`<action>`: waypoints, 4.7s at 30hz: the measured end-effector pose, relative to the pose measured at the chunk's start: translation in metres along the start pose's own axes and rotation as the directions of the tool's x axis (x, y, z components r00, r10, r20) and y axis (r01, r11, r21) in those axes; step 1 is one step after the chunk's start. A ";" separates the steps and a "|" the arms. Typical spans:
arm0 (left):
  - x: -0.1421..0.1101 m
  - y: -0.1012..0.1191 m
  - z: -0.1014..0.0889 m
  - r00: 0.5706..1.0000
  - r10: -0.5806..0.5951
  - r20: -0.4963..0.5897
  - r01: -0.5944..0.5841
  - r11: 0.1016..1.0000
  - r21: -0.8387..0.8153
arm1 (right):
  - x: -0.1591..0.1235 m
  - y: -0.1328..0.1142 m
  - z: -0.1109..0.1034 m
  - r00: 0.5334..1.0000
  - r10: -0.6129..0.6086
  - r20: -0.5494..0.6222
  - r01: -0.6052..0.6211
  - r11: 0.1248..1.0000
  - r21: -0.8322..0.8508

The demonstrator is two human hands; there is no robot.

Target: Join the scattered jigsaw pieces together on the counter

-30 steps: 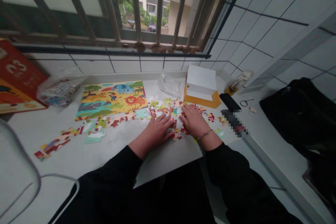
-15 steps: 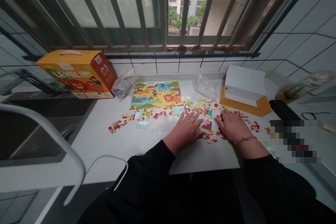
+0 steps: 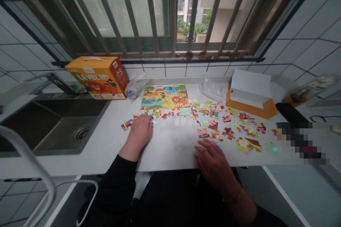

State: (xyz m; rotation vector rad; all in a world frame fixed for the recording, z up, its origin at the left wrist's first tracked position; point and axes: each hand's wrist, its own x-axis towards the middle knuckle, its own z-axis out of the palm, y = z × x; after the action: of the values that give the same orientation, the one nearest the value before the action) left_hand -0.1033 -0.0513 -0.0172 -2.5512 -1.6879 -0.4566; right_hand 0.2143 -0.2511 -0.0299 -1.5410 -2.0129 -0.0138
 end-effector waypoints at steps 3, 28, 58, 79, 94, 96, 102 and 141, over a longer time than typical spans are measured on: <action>-0.012 -0.001 0.000 0.998 0.052 0.036 -0.053 0.998 0.017 | 0.002 -0.027 0.018 0.998 -0.056 0.003 0.055 0.997 0.062; -0.094 0.046 -0.023 0.940 0.339 0.043 -0.313 0.904 -0.292 | 0.030 -0.005 0.026 0.972 -0.202 0.118 0.170 0.956 0.239; -0.081 0.052 -0.031 0.996 0.090 0.023 -0.090 0.996 -0.014 | 0.028 -0.009 0.025 0.995 -0.074 0.060 0.053 0.955 0.292; -0.078 0.071 -0.019 0.947 0.321 -0.028 -0.318 0.914 -0.254 | 0.028 -0.007 0.027 0.994 -0.025 0.109 -0.001 0.973 0.231; -0.095 0.084 -0.020 0.896 0.445 0.010 -0.414 0.842 -0.345 | 0.035 -0.006 0.026 0.983 -0.077 0.169 0.065 0.995 0.077; -0.095 0.085 -0.021 0.897 0.442 0.021 -0.408 0.845 -0.346 | 0.036 -0.007 0.025 0.983 -0.080 0.164 0.070 0.995 0.067; -0.095 0.085 -0.023 0.900 0.434 0.041 -0.393 0.848 -0.355 | 0.036 -0.007 0.027 0.981 -0.092 0.171 0.090 0.996 0.024; -0.102 0.116 -0.004 0.887 0.454 0.082 -0.409 0.856 -0.315 | 0.026 -0.015 0.022 0.999 0.048 0.007 -0.048 0.998 0.038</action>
State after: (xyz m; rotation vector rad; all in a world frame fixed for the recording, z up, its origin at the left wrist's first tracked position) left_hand -0.0360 -0.1894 -0.0270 -3.1347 -1.0756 -0.5137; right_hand 0.1873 -0.2249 -0.0310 -1.5669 -1.9693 0.0477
